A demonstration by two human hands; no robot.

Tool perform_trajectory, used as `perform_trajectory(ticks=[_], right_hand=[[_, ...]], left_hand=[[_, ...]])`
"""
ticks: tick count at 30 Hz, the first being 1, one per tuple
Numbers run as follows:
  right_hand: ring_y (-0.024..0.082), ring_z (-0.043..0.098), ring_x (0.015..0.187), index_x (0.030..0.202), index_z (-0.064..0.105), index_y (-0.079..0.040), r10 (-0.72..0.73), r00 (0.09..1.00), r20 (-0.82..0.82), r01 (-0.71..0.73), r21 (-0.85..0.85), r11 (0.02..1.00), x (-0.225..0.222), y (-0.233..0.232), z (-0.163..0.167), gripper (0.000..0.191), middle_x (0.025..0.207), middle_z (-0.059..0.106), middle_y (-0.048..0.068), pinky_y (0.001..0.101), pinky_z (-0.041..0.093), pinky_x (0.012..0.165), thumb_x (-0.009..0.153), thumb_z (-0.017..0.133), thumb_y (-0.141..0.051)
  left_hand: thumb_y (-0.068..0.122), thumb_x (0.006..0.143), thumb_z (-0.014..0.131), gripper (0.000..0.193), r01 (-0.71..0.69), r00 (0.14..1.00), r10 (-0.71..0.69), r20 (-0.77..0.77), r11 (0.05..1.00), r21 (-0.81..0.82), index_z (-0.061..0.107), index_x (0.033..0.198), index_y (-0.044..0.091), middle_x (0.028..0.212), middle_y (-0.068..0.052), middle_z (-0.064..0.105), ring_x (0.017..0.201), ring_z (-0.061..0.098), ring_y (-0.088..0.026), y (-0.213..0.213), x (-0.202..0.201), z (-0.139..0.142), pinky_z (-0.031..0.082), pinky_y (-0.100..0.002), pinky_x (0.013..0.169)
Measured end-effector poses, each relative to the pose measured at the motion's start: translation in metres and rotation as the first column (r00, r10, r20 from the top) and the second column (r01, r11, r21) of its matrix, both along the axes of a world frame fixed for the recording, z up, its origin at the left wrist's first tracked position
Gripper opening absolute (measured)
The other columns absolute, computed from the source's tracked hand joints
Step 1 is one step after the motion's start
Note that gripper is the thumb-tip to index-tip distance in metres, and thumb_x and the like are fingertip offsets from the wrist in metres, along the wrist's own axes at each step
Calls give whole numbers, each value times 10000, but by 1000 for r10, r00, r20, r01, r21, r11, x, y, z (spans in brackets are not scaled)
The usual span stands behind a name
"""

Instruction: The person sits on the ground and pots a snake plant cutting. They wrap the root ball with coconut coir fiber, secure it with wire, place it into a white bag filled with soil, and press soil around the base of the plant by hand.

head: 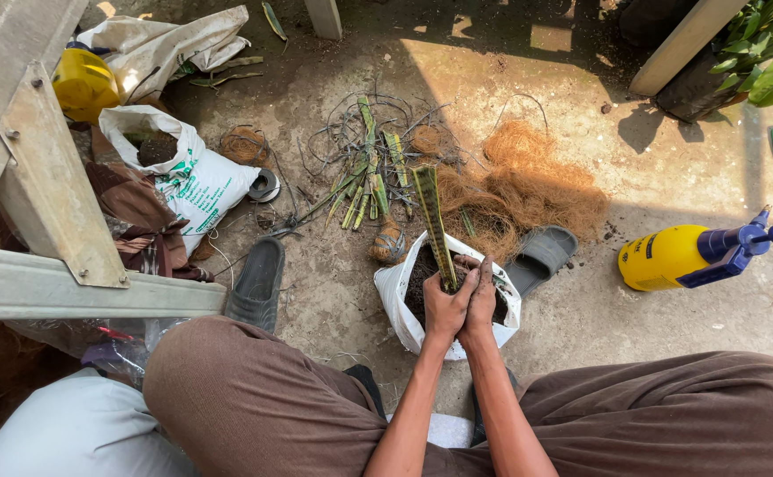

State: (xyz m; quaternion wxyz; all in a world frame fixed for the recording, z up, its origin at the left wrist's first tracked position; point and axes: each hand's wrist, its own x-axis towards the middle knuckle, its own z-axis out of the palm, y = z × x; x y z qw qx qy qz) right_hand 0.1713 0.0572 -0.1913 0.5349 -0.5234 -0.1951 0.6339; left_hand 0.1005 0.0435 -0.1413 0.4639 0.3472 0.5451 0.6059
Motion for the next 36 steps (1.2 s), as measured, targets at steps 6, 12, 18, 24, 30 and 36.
perform_trajectory(ticks=[6, 12, 18, 24, 30, 36], right_hand=[[181, 661, 952, 1163, 661, 3, 51, 998, 33, -52, 13, 999, 0, 0, 0, 621, 1052, 722, 119, 305, 518, 904, 1048, 430, -561], [190, 637, 927, 1179, 652, 20, 44, 999, -30, -43, 35, 998, -1, -3, -1, 623, 1018, 701, 106, 318, 516, 878, 1082, 418, -550], [192, 658, 1041, 1307, 557, 13, 17, 992, -128, 5, 173, 985, -11, -3, 9, 623, 1102, 704, 112, 331, 506, 1005, 1061, 405, -538], [164, 620, 1229, 1415, 503, 18, 63, 985, 159, -108, 290, 951, -17, -7, 17, 630, 1279, 672, 103, 309, 446, 1104, 1066, 448, -504], [202, 656, 1099, 1413, 516, -21, 44, 998, 42, -48, 122, 991, -5, -3, 19, 554, 1262, 688, 103, 337, 501, 983, 1056, 468, -444], [198, 635, 1242, 1463, 506, -16, 43, 999, -1, -41, 264, 964, -5, -8, 8, 538, 1202, 635, 106, 323, 488, 1102, 1100, 502, -412]], left_hand=[[152, 912, 770, 191, -49, 995, 50, 86, 999, -8, 739, 931, -35, 835, -83, 772, 764, 679, -93, -1, 2, 3, 547, -287, 698], [154, 920, 748, 193, -47, 997, 47, 62, 999, -3, 738, 960, -34, 841, -76, 771, 770, 676, -88, -3, 1, 2, 546, -287, 707], [134, 925, 732, 187, -83, 997, 83, 2, 996, -21, 741, 959, -50, 833, -97, 775, 764, 702, -123, 0, -5, 2, 551, -292, 708], [130, 942, 710, 177, -143, 971, 137, 195, 990, 16, 750, 996, -33, 915, -80, 767, 820, 697, -126, -1, -4, 2, 550, -295, 746], [173, 961, 708, 209, -41, 990, 39, 135, 999, 7, 736, 1010, -28, 910, -71, 773, 828, 699, -129, -3, 3, 4, 557, -308, 764], [358, 976, 703, 397, 36, 993, -52, 103, 987, 158, 733, 1139, -3, 1027, -83, 761, 1010, 720, -190, -6, -3, 10, 529, -331, 969]])
